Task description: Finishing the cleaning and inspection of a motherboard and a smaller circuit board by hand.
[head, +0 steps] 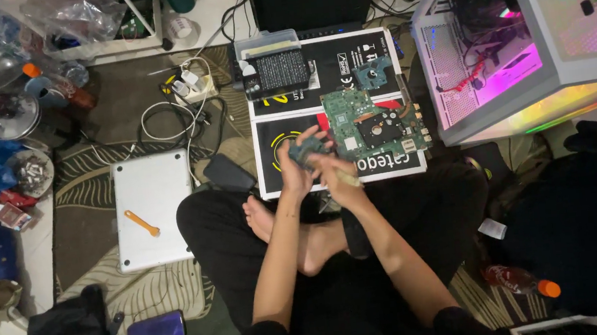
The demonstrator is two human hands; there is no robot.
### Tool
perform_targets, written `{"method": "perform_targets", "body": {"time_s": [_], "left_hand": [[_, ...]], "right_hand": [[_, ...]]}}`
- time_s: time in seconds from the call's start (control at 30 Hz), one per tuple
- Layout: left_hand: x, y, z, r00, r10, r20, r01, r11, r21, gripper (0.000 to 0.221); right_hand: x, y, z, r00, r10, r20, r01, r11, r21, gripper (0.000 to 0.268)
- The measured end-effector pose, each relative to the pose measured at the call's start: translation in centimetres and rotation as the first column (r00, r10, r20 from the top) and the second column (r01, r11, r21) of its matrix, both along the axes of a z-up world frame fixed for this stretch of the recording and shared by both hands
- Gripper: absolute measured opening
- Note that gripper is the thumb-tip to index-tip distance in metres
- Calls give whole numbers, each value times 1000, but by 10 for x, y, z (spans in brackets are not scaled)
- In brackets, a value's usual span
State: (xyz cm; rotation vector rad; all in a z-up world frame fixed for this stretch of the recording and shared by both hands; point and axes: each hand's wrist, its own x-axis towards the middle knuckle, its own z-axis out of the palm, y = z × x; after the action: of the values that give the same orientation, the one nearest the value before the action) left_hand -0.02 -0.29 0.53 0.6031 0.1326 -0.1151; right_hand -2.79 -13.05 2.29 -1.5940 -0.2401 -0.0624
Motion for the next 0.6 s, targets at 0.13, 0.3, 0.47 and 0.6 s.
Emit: {"method": "perform_targets", "body": {"time_s": [0.13, 0.3, 0.47, 0.6], "left_hand": [[6, -1, -18, 1000, 29, 9, -29, 998, -55, 80], [-2, 2, 14, 993, 107, -39, -110, 991, -71, 82], [2, -1, -1, 988, 150, -37, -152, 984, -88, 86], [0, 1, 5, 983, 161, -90, -172, 976, -135, 98]], "right_hand": [[15, -8, 21, 998, -52, -20, 53, 998, 32, 30], [19, -7, -4, 982, 173, -73, -162, 978, 135, 33], [35, -16, -32, 995, -20, 100, 52, 943, -329, 33], [30, -27, -38, 994, 80, -69, -82, 997, -17, 38]]}}
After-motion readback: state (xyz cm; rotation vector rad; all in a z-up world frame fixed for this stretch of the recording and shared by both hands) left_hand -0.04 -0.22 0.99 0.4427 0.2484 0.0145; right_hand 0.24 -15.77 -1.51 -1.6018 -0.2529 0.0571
